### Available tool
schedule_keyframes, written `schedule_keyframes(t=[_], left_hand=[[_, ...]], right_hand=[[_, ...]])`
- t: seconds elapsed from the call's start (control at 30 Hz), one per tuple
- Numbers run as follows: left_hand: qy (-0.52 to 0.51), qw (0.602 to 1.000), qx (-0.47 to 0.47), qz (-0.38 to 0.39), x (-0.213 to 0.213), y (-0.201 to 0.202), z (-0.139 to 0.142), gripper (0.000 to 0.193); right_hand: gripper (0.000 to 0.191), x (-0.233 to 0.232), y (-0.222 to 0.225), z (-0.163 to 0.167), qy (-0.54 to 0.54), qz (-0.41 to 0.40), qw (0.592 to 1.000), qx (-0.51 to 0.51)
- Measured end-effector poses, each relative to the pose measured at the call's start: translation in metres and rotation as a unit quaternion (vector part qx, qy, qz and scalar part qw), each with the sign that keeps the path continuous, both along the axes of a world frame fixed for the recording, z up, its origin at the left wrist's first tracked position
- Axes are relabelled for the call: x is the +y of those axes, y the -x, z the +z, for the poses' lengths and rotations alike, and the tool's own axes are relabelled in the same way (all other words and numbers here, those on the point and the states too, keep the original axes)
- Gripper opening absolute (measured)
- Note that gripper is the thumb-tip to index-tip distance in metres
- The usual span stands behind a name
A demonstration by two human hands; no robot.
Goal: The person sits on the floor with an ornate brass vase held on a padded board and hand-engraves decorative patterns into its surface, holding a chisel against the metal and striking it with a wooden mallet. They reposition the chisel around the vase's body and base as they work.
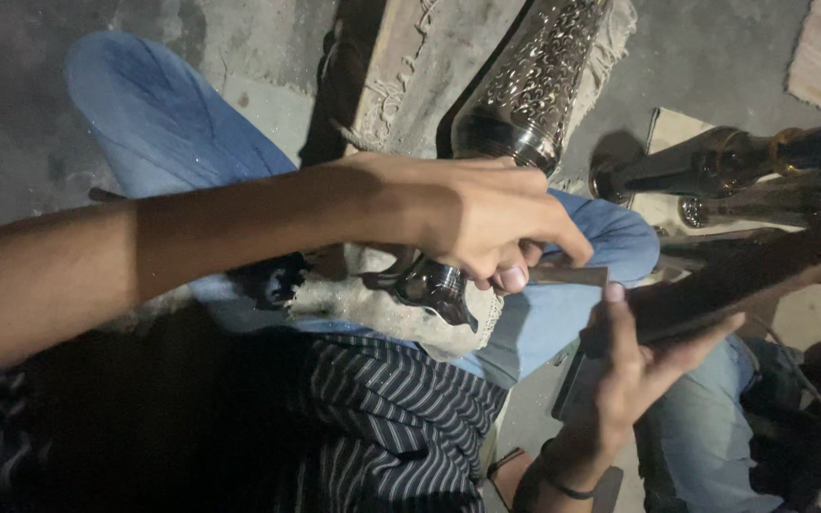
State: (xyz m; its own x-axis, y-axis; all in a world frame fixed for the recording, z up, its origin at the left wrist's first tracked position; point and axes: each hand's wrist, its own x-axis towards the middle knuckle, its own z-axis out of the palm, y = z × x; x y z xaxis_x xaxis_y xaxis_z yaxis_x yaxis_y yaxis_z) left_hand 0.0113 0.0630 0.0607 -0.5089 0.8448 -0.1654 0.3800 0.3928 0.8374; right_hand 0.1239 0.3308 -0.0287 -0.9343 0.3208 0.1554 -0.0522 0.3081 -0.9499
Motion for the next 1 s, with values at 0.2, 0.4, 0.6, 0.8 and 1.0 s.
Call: schedule_keyframes(t=[0.2,0.4,0.6,0.8,1.0], left_hand=[[-0.090,0.994,0.050,0.033,-0.009,-0.006,-0.007,0.046],[-0.128,0.986,0.046,0.093,-0.008,-0.012,-0.026,0.046],[-0.161,0.974,0.058,0.150,-0.018,-0.025,-0.036,0.042],[-0.281,0.887,0.282,0.232,-0.023,-0.042,-0.042,0.047],[-0.252,0.931,0.090,0.247,-0.025,-0.045,-0.035,0.039]], right_hand=[[0.109,-0.020,-0.002,0.017,0.136,-0.065,0.988,-0.033],[0.080,-0.008,0.026,0.038,-0.090,0.127,0.987,-0.036],[0.092,0.020,0.043,0.029,-0.163,0.186,0.968,0.035],[0.098,0.003,0.051,0.042,0.024,0.123,0.991,0.047],[0.077,-0.012,0.083,0.089,-0.262,0.336,0.903,0.056]])
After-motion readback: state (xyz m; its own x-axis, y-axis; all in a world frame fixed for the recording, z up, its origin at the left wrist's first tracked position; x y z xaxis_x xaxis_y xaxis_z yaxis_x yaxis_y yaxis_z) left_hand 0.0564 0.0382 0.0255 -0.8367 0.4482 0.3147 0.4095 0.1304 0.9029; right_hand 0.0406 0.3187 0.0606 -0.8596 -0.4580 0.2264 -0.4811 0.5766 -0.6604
